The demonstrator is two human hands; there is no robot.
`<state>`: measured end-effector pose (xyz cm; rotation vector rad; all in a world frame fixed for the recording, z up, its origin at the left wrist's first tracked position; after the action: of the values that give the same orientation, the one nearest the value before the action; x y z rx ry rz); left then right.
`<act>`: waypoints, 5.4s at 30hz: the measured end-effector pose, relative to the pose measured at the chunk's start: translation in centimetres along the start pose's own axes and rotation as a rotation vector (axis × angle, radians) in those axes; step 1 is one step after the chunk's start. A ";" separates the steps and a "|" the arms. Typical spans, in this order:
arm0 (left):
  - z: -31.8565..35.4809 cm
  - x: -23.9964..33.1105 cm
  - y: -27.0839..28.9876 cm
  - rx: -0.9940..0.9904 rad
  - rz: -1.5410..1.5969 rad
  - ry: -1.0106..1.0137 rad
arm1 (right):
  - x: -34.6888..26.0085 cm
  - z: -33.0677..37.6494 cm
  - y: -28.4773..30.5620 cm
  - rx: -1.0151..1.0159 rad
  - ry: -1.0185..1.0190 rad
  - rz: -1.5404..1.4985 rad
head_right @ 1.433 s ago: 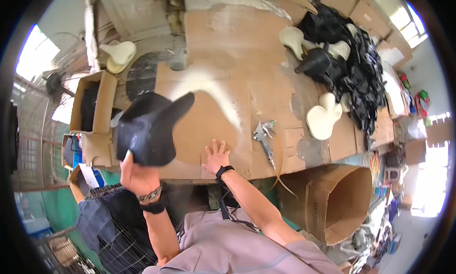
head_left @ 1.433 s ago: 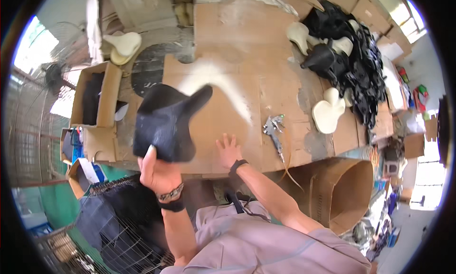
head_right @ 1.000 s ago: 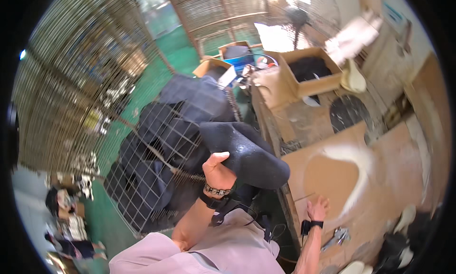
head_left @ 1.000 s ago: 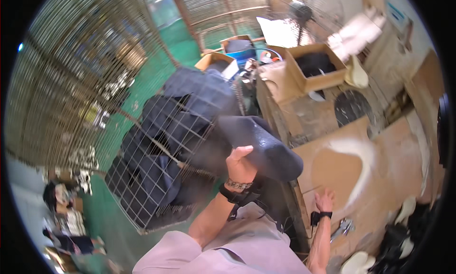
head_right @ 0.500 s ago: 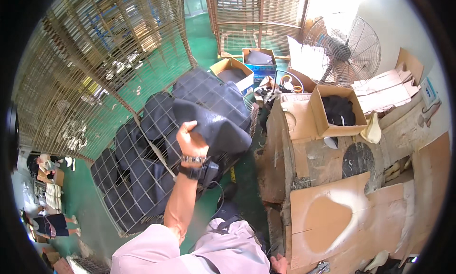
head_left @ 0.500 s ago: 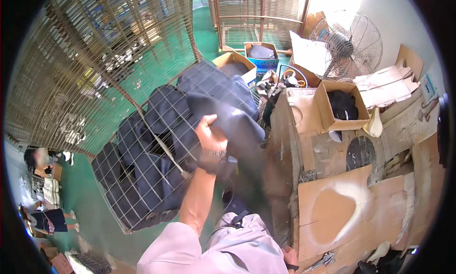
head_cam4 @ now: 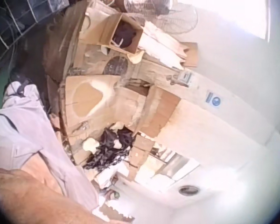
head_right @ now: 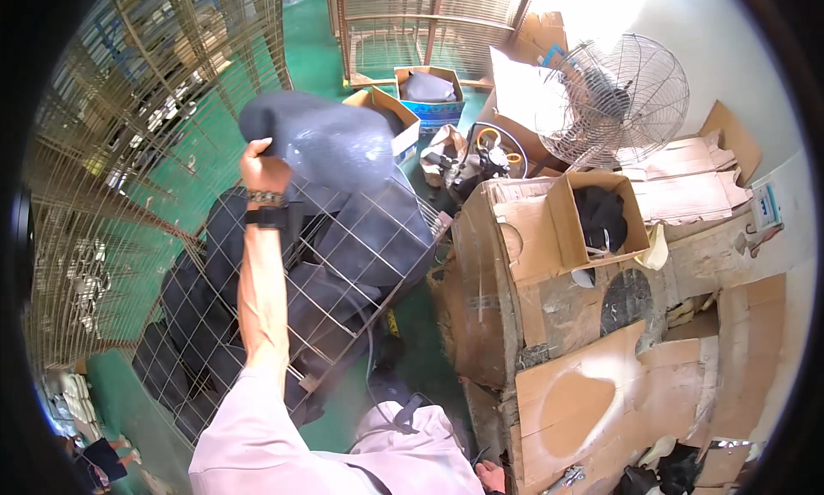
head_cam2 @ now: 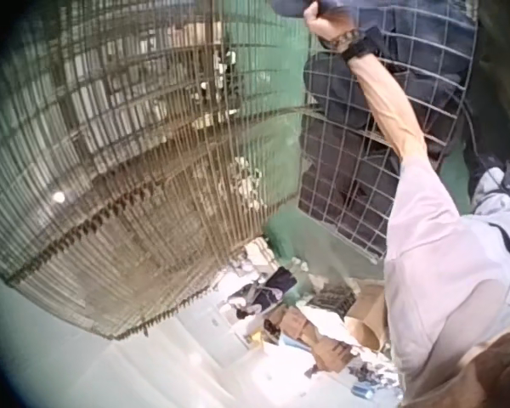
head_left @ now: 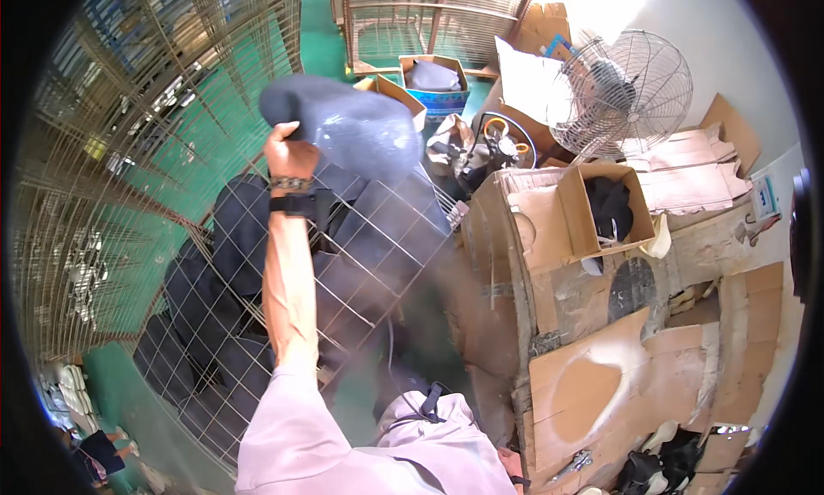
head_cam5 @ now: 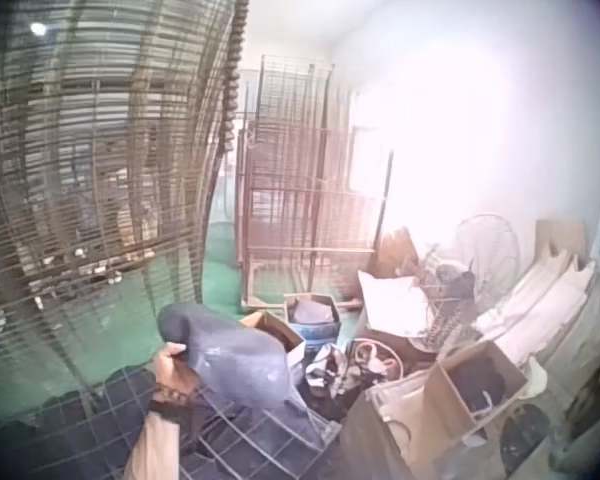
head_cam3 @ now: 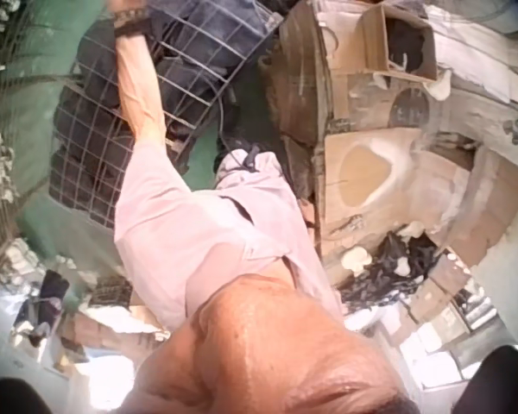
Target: The person sprays a black object with a spray gun, then places it on a wire rack. Later, the person sits on the floor and handles similar black objects inside a cardboard box.
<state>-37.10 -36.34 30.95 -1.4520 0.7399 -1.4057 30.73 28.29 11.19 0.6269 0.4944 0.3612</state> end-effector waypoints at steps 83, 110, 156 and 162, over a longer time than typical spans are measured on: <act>44.2 -28.0 24.2 0.308 -1.361 0.914 | 18.4 -4.6 14.7 1.290 -0.452 -0.043; 58.8 -23.3 23.5 0.662 -1.506 0.711 | 28.9 -21.0 26.9 0.880 -0.453 0.373; 79.9 -14.5 41.2 1.046 -1.064 0.604 | -37.7 34.1 9.9 0.123 1.988 -0.702; 63.4 -12.1 28.6 0.967 -1.439 0.081 | -44.3 24.4 18.0 -0.281 1.899 -0.620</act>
<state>27.89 -22.18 7.18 -0.9948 -1.1480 -2.3161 4.31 10.10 54.17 -0.3756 2.3240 0.3271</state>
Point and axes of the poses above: each hand's wrist, its own z-axis away from the middle knuckle, its own y-axis out of the back of the hand, x = y × z, the point moved 3 cm from there along -z, towards the middle knuckle, and after that the axes turned 7 degrees about x, right-handed, at the moved point
